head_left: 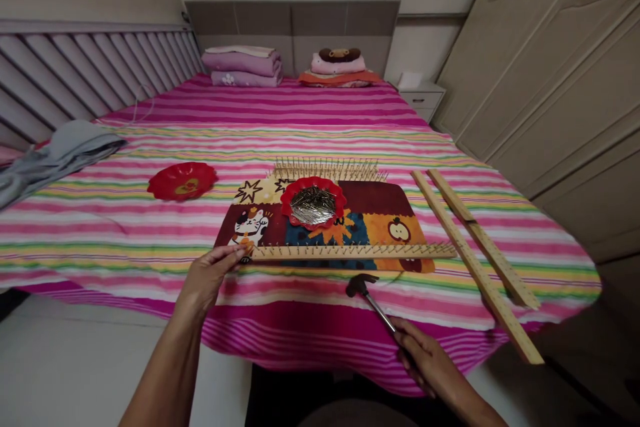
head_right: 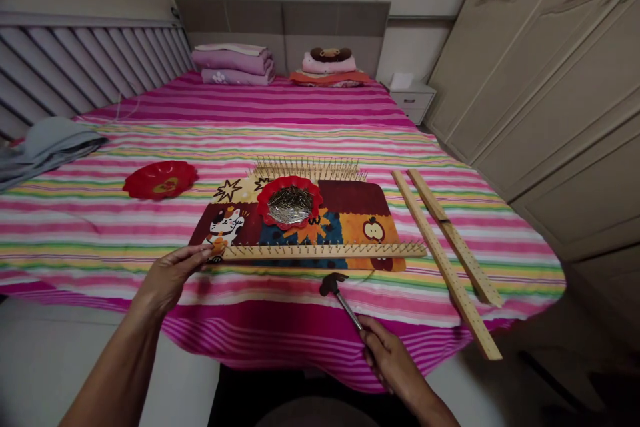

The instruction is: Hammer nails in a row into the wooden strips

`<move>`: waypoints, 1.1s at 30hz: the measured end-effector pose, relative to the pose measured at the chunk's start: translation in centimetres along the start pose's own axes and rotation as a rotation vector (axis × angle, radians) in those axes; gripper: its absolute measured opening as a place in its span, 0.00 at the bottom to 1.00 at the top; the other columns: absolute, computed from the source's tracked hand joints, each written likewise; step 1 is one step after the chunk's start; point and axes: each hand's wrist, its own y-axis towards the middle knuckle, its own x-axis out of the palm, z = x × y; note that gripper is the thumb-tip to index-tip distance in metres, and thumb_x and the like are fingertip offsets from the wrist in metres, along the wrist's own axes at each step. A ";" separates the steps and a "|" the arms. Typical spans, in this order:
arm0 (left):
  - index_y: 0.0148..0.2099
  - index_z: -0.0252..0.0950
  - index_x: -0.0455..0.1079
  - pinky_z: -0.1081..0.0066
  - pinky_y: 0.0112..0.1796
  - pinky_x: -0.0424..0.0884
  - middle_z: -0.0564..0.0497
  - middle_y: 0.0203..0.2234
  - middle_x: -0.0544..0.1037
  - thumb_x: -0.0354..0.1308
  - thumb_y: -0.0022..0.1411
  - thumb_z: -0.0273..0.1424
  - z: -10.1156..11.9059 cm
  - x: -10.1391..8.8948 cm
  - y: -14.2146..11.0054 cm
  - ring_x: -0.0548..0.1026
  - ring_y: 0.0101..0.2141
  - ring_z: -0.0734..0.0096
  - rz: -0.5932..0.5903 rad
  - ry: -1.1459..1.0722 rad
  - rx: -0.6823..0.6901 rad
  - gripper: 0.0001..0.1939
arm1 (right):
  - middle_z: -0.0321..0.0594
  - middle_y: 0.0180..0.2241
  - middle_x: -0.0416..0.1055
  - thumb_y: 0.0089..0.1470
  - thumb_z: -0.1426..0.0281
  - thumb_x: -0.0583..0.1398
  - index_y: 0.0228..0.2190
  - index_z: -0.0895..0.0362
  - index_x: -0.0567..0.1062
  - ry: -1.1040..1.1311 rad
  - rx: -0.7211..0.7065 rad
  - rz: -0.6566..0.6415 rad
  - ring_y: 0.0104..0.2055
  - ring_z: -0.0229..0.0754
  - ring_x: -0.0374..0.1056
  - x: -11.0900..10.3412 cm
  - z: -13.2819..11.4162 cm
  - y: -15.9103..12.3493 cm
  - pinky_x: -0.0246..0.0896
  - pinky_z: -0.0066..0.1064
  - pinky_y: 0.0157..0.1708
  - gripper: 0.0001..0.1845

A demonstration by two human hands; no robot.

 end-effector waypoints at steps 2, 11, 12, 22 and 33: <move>0.31 0.32 0.77 0.69 0.30 0.74 0.44 0.31 0.80 0.70 0.30 0.39 -0.5 0.7 -0.1 0.77 0.31 0.65 0.032 -0.043 0.002 0.22 | 0.24 0.12 0.56 0.44 0.50 0.55 0.50 0.57 0.67 0.007 -0.005 -0.005 0.08 0.29 0.45 -0.1 0.2 0.2 0.33 0.20 0.09 0.35; 0.29 0.32 0.76 0.69 0.32 0.74 0.47 0.27 0.80 0.69 0.31 0.39 -1.0 2.0 -0.1 0.75 0.27 0.69 0.053 -0.060 -0.023 0.20 | 0.24 0.12 0.55 0.44 0.51 0.54 0.50 0.58 0.66 0.011 0.014 -0.033 0.09 0.29 0.43 -0.2 0.2 0.3 0.31 0.20 0.10 0.35; 0.29 0.32 0.76 0.69 0.32 0.74 0.47 0.26 0.79 0.69 0.32 0.39 -1.0 2.0 -0.1 0.75 0.27 0.68 0.051 -0.039 -0.011 0.20 | 0.24 0.12 0.55 0.44 0.51 0.54 0.51 0.58 0.66 0.010 0.019 -0.033 0.09 0.29 0.43 -0.2 0.3 0.4 0.31 0.20 0.10 0.35; 0.30 0.34 0.76 0.70 0.31 0.73 0.50 0.23 0.79 0.65 0.38 0.40 -1.8 2.2 -0.1 0.74 0.25 0.71 0.108 0.070 0.066 0.17 | 0.23 0.11 0.54 0.42 0.50 0.53 0.49 0.59 0.67 -0.008 0.009 -0.019 0.09 0.29 0.41 -0.1 0.7 0.7 0.31 0.21 0.10 0.37; 0.30 0.36 0.75 0.70 0.33 0.71 0.51 0.26 0.79 0.62 0.42 0.41 -3.2 2.4 0.1 0.76 0.28 0.68 0.173 0.174 0.127 0.15 | 0.26 0.14 0.51 0.46 0.51 0.55 0.45 0.59 0.71 -0.088 -0.169 -0.034 0.16 0.34 0.50 1.3 -0.3 -0.8 0.42 0.26 0.17 0.30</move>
